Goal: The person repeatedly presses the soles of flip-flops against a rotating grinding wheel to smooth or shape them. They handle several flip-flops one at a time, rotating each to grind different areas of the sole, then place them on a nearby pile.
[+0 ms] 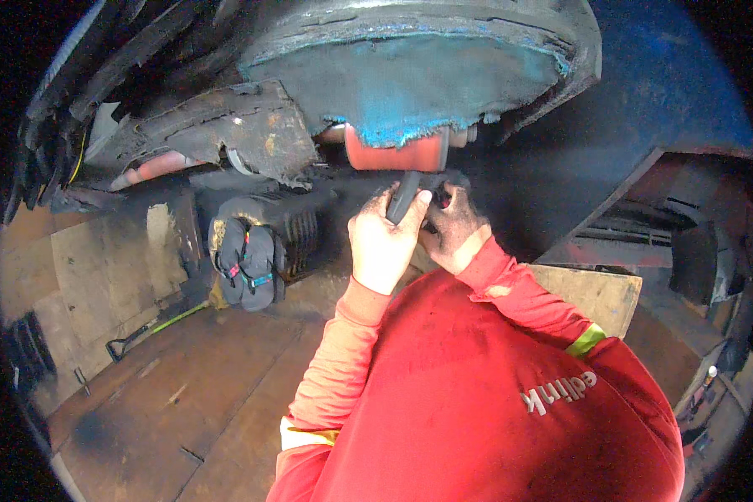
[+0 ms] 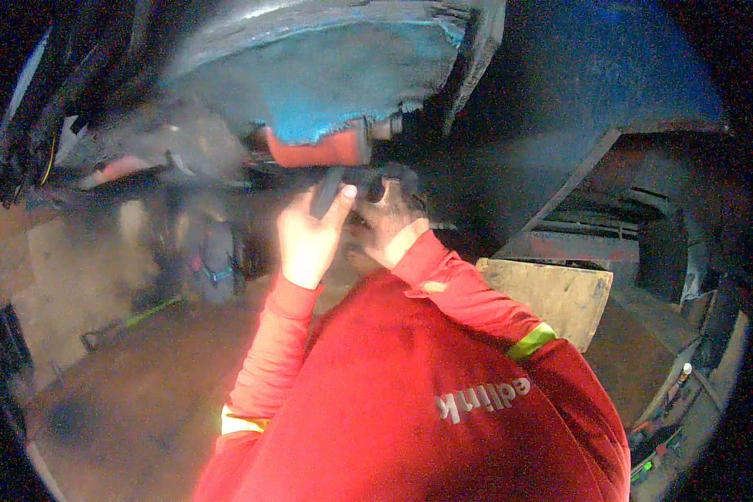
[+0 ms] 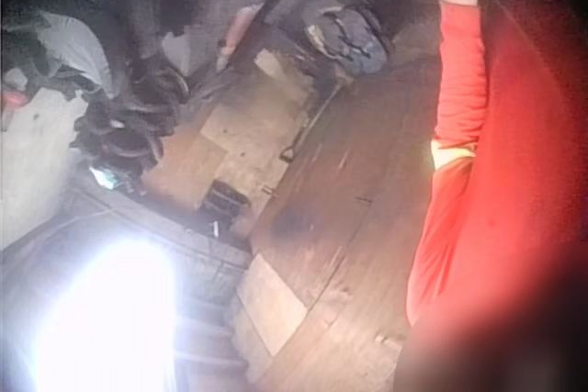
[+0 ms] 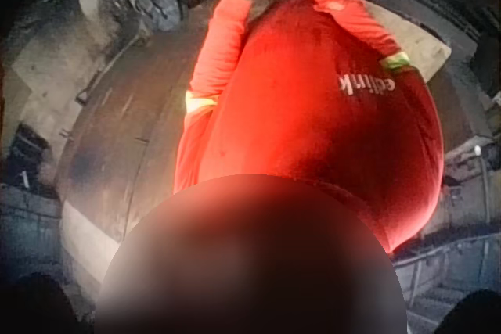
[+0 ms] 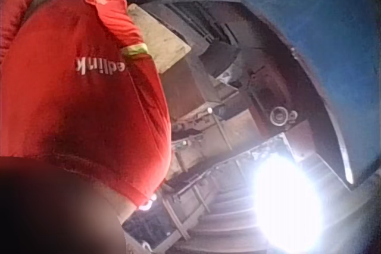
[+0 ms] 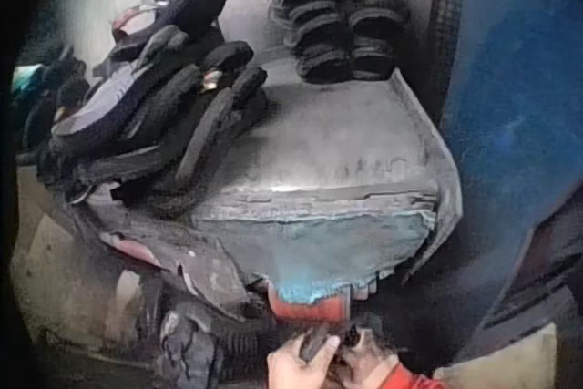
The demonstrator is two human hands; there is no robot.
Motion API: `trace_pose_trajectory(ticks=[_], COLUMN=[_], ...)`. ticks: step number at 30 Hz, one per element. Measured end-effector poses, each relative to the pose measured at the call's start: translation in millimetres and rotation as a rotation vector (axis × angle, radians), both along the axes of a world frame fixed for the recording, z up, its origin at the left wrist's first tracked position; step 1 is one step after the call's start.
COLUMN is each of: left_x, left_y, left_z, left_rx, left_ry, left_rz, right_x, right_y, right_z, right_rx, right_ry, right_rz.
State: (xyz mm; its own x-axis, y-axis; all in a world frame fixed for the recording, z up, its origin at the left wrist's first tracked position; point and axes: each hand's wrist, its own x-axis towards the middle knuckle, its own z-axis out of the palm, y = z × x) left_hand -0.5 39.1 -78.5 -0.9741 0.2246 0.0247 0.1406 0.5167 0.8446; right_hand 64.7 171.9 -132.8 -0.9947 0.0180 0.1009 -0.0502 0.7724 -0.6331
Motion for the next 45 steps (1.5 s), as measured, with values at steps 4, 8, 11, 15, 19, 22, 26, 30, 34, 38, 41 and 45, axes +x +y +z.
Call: trace_pose_trajectory(ticks=[4,8,11,15,19,22,26,30,34,38,41,45], left_x=[-5,-4,-2,2,5,1,-6,1,17,26,38,47], left_y=[3,3,1,0,-2,-1,1,-3,-17,-36,-51,-55], left_z=[-2,-4,-2,6,15,16,14,14,10,-1,-3,9], left_rx=[-0.264,-0.181,-0.152,-0.129,-0.068,-0.065,-0.212,-0.105,0.084,-0.081,-0.114,-0.026], left_ry=[-0.067,-0.059,-0.019,-0.056,0.019,0.092,-0.058,-0.088,0.02,0.097,0.146,0.063], left_rz=[-0.041,-0.031,-0.032,-0.016,-0.041,-0.073,-0.066,-0.018,-0.056,-0.027,-0.078,-0.115], right_x=[0,0,0,0,-3,-6,-4,-3,-1,12,17,2], right_y=[-2,1,2,1,4,2,-3,-4,-2,9,24,24], right_z=[0,1,5,14,20,20,21,15,-8,-37,-56,-69], right_rx=[-0.072,-0.051,-0.039,0.038,0.069,0.071,0.037,0.104,0.185,-0.126,-1.505,-2.055], right_ry=[-0.311,-0.205,-0.127,-0.178,-0.036,0.118,-0.084,-0.08,0.136,0.265,-0.559,-0.591], right_rz=[-0.014,-0.002,0.002,-0.067,0.004,0.019,-0.047,-0.053,0.007,-0.005,-0.904,-0.442])
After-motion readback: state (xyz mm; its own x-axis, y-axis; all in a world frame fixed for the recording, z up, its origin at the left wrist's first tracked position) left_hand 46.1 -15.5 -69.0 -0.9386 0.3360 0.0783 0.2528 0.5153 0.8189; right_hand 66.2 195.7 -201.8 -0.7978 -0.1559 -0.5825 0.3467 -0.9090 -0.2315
